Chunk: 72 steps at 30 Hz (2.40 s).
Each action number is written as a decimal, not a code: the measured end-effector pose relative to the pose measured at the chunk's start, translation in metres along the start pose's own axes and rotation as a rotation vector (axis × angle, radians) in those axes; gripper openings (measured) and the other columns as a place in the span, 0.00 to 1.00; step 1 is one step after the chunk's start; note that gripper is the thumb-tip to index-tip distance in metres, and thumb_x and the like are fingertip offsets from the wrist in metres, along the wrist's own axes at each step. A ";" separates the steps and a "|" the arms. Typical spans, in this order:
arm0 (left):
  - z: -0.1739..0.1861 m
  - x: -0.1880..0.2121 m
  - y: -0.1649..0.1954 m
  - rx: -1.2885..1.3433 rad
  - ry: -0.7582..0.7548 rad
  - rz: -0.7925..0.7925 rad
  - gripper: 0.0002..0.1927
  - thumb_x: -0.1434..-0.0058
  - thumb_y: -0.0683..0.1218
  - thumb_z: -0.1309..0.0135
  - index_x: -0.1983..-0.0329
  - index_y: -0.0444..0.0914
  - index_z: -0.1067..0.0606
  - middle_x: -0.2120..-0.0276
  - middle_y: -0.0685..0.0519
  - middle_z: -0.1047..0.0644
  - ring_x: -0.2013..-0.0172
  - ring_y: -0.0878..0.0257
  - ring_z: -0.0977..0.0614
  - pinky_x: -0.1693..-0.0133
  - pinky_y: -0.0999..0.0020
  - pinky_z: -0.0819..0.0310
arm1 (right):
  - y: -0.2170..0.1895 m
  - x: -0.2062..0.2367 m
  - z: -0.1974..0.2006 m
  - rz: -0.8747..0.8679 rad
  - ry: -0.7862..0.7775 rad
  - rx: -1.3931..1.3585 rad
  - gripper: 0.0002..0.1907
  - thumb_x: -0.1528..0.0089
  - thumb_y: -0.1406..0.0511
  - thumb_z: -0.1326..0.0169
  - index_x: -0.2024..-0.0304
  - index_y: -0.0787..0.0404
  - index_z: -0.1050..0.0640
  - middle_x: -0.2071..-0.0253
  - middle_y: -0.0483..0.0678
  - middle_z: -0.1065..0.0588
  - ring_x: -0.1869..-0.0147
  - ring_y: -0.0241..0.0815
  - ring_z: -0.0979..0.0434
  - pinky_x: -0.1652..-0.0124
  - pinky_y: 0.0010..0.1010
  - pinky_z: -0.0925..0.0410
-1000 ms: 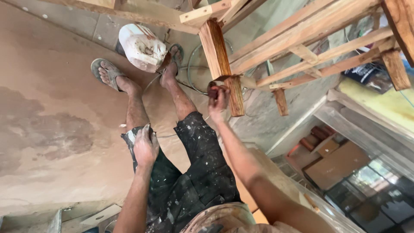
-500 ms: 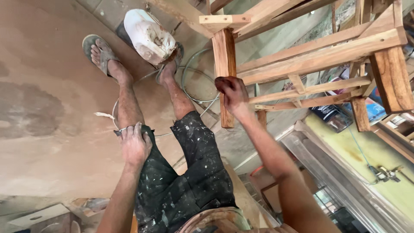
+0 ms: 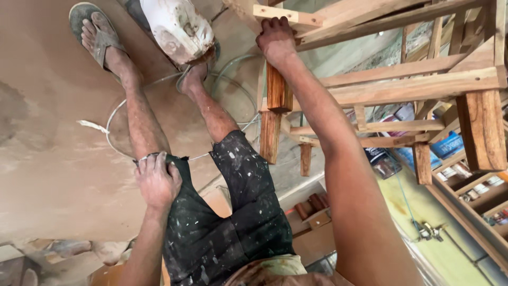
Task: The person applies a liquid finish to wooden chair frames using a cloth. They dip the cloth into a container, then wipe the finish onto the legs and rails of multiple chair frames in a workshop.
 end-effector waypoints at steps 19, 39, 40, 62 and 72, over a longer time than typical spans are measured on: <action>-0.006 -0.009 0.000 -0.024 -0.020 0.030 0.17 0.40 0.48 0.45 0.49 0.36 0.20 0.54 0.44 0.21 0.49 0.46 0.23 0.44 0.50 0.31 | -0.008 0.104 0.074 0.102 0.075 -0.425 0.12 0.41 0.65 0.44 0.55 0.54 0.17 0.48 0.56 0.27 0.39 0.61 0.31 0.43 0.52 0.33; 0.050 -0.095 0.085 -0.395 -0.276 -0.406 0.22 0.41 0.49 0.44 0.42 0.42 0.23 0.54 0.43 0.23 0.51 0.42 0.24 0.47 0.44 0.32 | -0.184 0.275 -0.023 -1.112 1.155 -2.962 0.22 0.41 0.73 0.42 0.43 0.62 0.25 0.48 0.49 0.24 0.49 0.46 0.22 0.56 0.38 0.24; 0.049 -0.098 0.086 -0.440 -0.314 -0.459 0.25 0.42 0.49 0.43 0.39 0.43 0.23 0.53 0.42 0.24 0.51 0.42 0.24 0.48 0.43 0.33 | -0.197 0.268 -0.017 -1.123 1.243 -3.043 0.24 0.42 0.72 0.41 0.42 0.61 0.26 0.49 0.48 0.24 0.50 0.45 0.22 0.56 0.38 0.24; 0.022 -0.063 0.016 -1.152 -0.751 -0.869 0.32 0.44 0.55 0.42 0.37 0.40 0.28 0.44 0.41 0.26 0.42 0.43 0.27 0.39 0.40 0.41 | -0.214 0.111 0.047 -0.903 3.372 -2.780 0.24 0.31 0.69 0.43 0.33 0.65 0.31 0.40 0.53 0.27 0.40 0.43 0.26 0.41 0.35 0.30; 0.034 -0.078 0.018 -1.424 -0.715 -0.812 0.28 0.42 0.54 0.43 0.39 0.39 0.27 0.45 0.41 0.25 0.43 0.43 0.26 0.40 0.41 0.39 | -0.192 0.099 0.080 -1.384 3.211 -2.699 0.19 0.26 0.72 0.51 0.32 0.63 0.29 0.34 0.51 0.27 0.41 0.42 0.26 0.45 0.32 0.29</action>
Point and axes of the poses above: each hand's wrist, its own x-axis away from the middle knuckle, its own z-axis out of the back of the hand, y = z × x, the point moved 8 cm from there along -x, towards the middle knuckle
